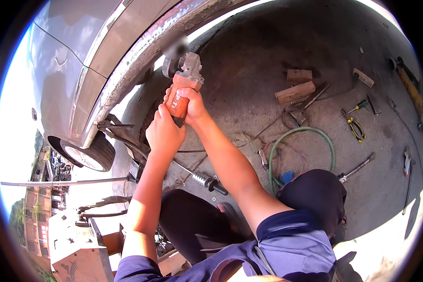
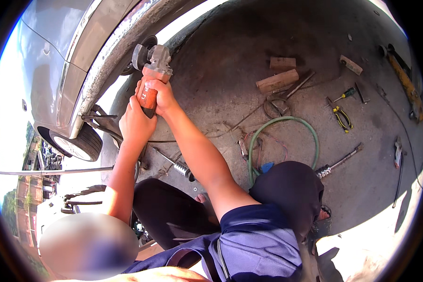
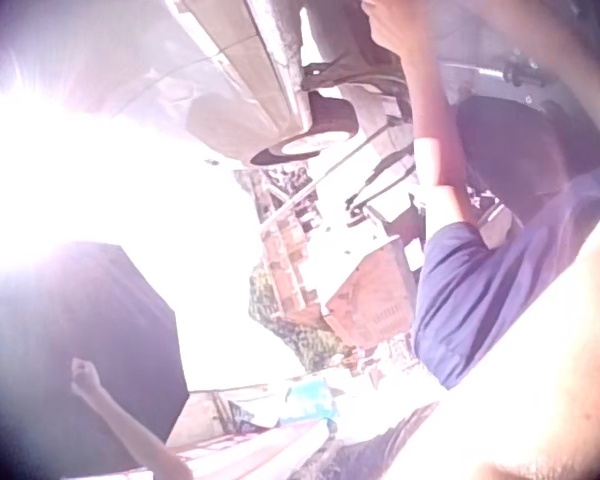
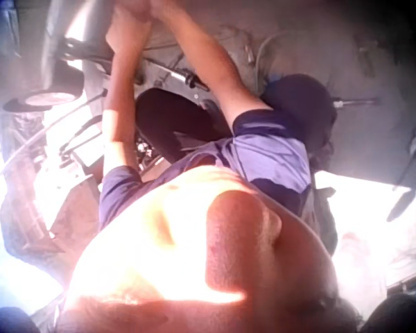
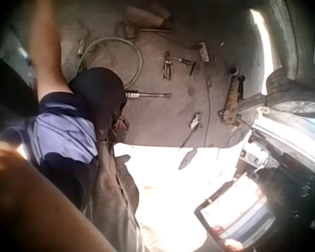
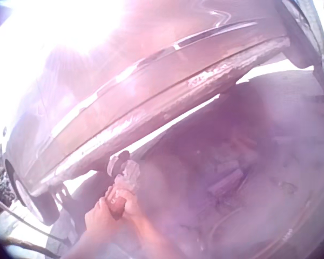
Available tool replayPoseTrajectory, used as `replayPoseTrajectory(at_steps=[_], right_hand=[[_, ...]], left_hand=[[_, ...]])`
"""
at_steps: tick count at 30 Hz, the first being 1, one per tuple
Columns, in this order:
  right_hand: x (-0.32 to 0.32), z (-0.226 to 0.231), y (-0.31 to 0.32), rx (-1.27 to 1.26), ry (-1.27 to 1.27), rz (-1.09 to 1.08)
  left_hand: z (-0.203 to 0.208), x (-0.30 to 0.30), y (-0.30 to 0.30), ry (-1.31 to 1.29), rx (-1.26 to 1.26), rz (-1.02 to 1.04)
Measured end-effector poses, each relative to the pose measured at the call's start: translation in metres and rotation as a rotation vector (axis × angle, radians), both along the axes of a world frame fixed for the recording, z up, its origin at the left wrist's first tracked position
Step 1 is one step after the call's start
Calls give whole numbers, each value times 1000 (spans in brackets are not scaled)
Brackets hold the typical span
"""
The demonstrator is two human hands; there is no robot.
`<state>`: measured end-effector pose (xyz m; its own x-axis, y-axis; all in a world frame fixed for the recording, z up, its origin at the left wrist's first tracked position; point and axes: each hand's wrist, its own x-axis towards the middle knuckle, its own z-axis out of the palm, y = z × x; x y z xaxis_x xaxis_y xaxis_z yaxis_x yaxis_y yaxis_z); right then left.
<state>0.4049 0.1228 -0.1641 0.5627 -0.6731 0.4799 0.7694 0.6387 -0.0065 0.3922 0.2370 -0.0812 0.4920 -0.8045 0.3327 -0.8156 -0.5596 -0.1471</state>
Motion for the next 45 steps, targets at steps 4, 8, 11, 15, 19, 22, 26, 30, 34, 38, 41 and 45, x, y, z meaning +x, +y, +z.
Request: replayPoseTrajectory(at_steps=[4, 8, 11, 15, 19, 22, 26, 30, 34, 38, 41, 45], right_hand=[[-71, 27, -45, 118, -197, -86], [-117, 50, -111, 54, -268, -301], [-139, 46, -151, 39, -343, -281], [-111, 36, -145, 71, -353, -199], [-72, 45, -63, 110, -325, -54], [-15, 33, -23, 108, -311, 196], [8, 27, 10, 104, -207, 228], [-17, 34, -6, 121, -283, 182], [-46, 47, -53, 106, -430, 18], [-33, 52, -31, 134, -386, 20], [11, 33, 7, 113, -318, 186], [22, 37, 30, 146, -308, 245]], left_hand=[[38, -54, -46, -45, 79, -197], [58, -91, -101, -179, 59, -422], [55, -113, -131, -207, 33, -436], [44, -106, -124, -208, 24, -344], [46, -75, -58, -202, 97, -114], [41, -43, -17, -191, 96, 7], [34, -23, 13, -87, 62, 112], [41, -40, 0, -136, 26, -23], [56, -64, -43, -231, 76, -119], [52, -49, -32, -244, 74, -69], [40, -25, 10, -213, 80, 37], [45, -19, 27, -188, 75, 56]])
